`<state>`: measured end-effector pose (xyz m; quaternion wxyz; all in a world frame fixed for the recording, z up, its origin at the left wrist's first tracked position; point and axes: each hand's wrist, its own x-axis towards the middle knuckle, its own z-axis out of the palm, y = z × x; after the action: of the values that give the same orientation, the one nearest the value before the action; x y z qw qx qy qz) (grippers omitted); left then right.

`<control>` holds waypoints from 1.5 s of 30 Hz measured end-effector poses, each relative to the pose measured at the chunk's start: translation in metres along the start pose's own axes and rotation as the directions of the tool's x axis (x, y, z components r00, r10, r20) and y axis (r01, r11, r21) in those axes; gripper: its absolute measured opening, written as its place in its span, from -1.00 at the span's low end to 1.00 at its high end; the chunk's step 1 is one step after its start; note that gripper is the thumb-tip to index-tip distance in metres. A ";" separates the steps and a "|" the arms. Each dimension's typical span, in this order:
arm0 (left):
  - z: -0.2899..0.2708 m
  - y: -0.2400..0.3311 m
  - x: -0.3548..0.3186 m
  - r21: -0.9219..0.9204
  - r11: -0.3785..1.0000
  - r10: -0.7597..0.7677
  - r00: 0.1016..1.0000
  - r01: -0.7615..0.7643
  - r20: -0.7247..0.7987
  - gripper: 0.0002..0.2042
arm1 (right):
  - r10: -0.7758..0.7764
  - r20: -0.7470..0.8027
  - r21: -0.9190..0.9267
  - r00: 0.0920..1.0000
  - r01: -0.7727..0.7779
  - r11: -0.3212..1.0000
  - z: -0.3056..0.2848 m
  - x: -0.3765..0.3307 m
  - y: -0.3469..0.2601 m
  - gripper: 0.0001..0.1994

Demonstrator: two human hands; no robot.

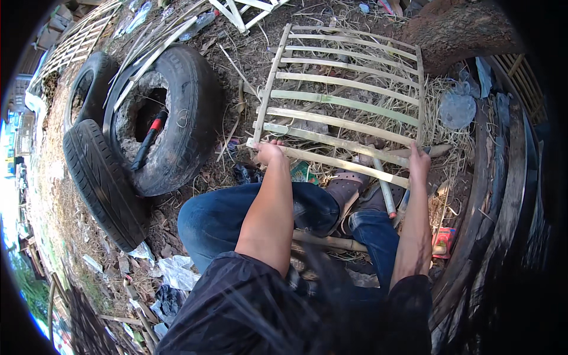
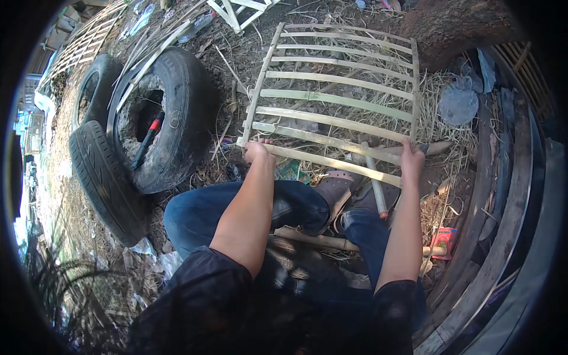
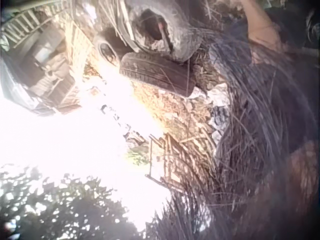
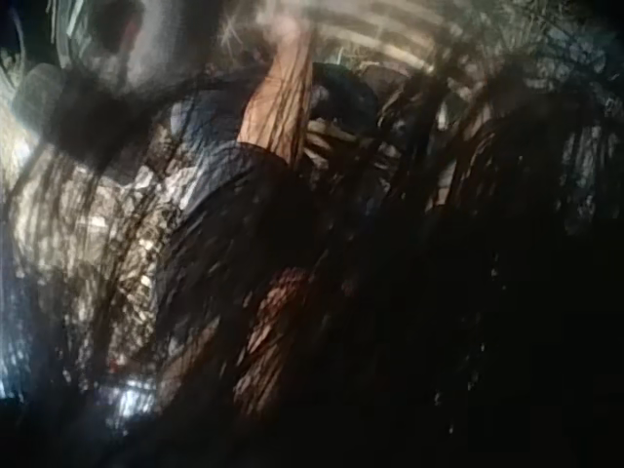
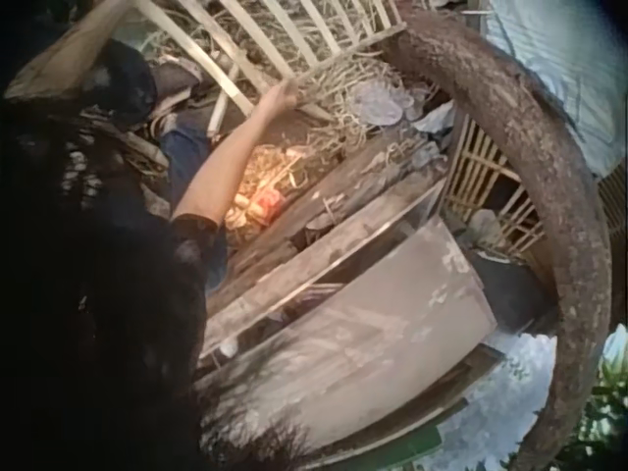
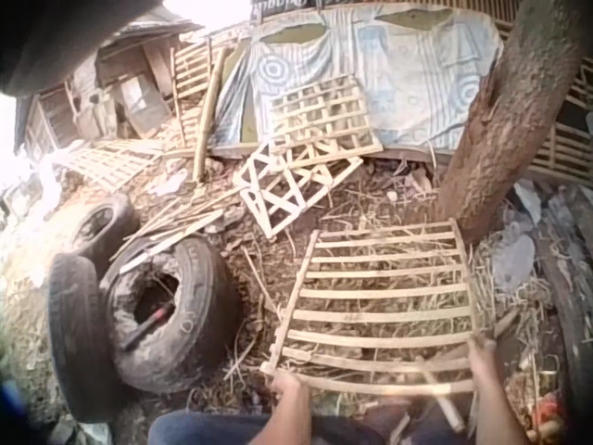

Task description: The person assembles a bamboo lattice by inserting bamboo strips through a pre-constructed frame and securing them with a hammer.

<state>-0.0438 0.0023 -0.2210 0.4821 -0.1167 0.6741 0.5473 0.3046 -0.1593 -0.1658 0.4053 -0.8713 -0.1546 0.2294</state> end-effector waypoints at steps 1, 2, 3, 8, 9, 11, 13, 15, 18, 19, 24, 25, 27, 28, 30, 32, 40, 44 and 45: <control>0.003 -0.001 -0.002 0.037 0.999 -0.003 0.997 0.005 -0.072 -0.44 | -0.060 -0.044 -0.090 0.997 0.056 0.994 -0.004 -0.004 -0.007 -0.50; 0.003 0.001 -0.002 0.074 0.997 -0.001 0.990 0.012 -0.142 -0.41 | -0.067 -0.086 -0.191 0.994 0.049 0.980 -0.005 0.001 0.002 -0.48; 0.000 0.007 0.004 0.110 0.994 0.015 0.975 0.010 -0.222 -0.39 | -0.004 -0.035 -0.160 0.999 -0.002 0.987 -0.003 -0.019 -0.012 -0.48; 0.000 0.012 -0.002 -0.081 0.995 -0.068 0.989 0.058 -0.132 -0.38 | -0.245 -0.089 -0.310 0.965 0.207 0.928 0.008 -0.002 -0.031 -0.46; 0.001 0.010 0.005 -0.140 0.989 -0.055 0.993 0.040 -0.107 -0.39 | -0.258 -0.060 -0.300 0.964 0.230 0.926 0.016 0.010 -0.040 -0.45; 0.004 0.002 0.003 -0.199 0.978 -0.076 0.996 0.068 -0.036 -0.39 | -0.290 -0.011 -0.290 0.957 0.275 0.916 0.018 0.037 -0.062 -0.45; -0.001 -0.005 -0.005 -0.206 0.970 -0.122 0.992 0.127 0.037 -0.38 | -0.153 0.091 -0.232 0.984 0.170 0.958 0.023 0.057 -0.090 -0.46; 0.000 -0.017 -0.012 -0.155 0.980 -0.110 0.991 0.121 0.082 -0.40 | -0.195 0.089 -0.281 0.977 0.212 0.936 0.022 0.076 -0.096 -0.47; 0.012 -0.027 -0.043 -0.067 0.992 -0.096 0.982 0.108 0.164 -0.49 | -0.501 -0.101 -0.642 0.860 0.328 0.693 0.018 0.087 -0.093 -0.58; 0.008 -0.027 -0.041 -0.007 0.996 -0.090 0.972 0.094 0.218 -0.48 | -0.630 -0.070 -0.593 0.774 0.475 0.650 0.029 0.064 -0.100 -0.61; 0.019 -0.036 -0.071 -0.004 0.997 -0.064 0.916 0.071 0.396 -0.43 | -0.730 0.287 -0.208 0.620 0.785 0.584 0.067 -0.060 -0.083 -0.67; 0.024 -0.038 -0.065 -0.029 0.999 -0.021 0.858 0.043 0.514 -0.42 | -0.655 0.389 -0.107 0.648 0.738 0.666 0.079 -0.080 -0.073 -0.66; 0.041 -0.035 -0.057 0.095 0.995 -0.067 0.853 0.021 0.518 -0.41 | -0.660 0.443 -0.104 0.607 0.766 0.634 0.103 -0.100 -0.052 -0.64; 0.046 -0.034 -0.055 0.140 0.989 -0.107 0.868 0.044 0.485 -0.38 | -0.618 0.459 -0.107 0.639 0.730 0.675 0.110 -0.102 -0.049 -0.64; 0.041 -0.030 -0.046 0.364 0.931 -0.190 0.827 -0.018 0.529 -0.37 | -0.530 0.492 -0.113 0.691 0.654 0.748 0.120 -0.105 -0.049 -0.63; 0.038 -0.034 -0.027 0.456 0.889 -0.245 0.799 -0.041 0.550 -0.35 | -0.512 0.513 -0.098 0.689 0.640 0.762 0.129 -0.112 -0.060 -0.62; 0.032 -0.038 -0.021 0.495 0.863 -0.244 0.776 -0.099 0.582 -0.32 | -0.431 0.584 -0.110 0.688 0.593 0.797 0.150 -0.109 -0.081 -0.56; 0.026 -0.032 -0.015 0.604 0.782 -0.287 0.772 -0.153 0.567 -0.32 | -0.525 0.580 -0.070 0.623 0.680 0.730 0.171 -0.118 -0.094 -0.53; 0.020 -0.022 -0.009 0.651 0.735 -0.286 0.783 -0.191 0.552 -0.32 | -0.572 0.571 -0.038 0.589 0.715 0.699 0.183 -0.123 -0.094 -0.53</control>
<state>-0.0140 0.0076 -0.2264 0.6986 0.2349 0.6250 0.2573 0.0968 -0.0404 -0.1623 0.2837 -0.7037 -0.5936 0.2681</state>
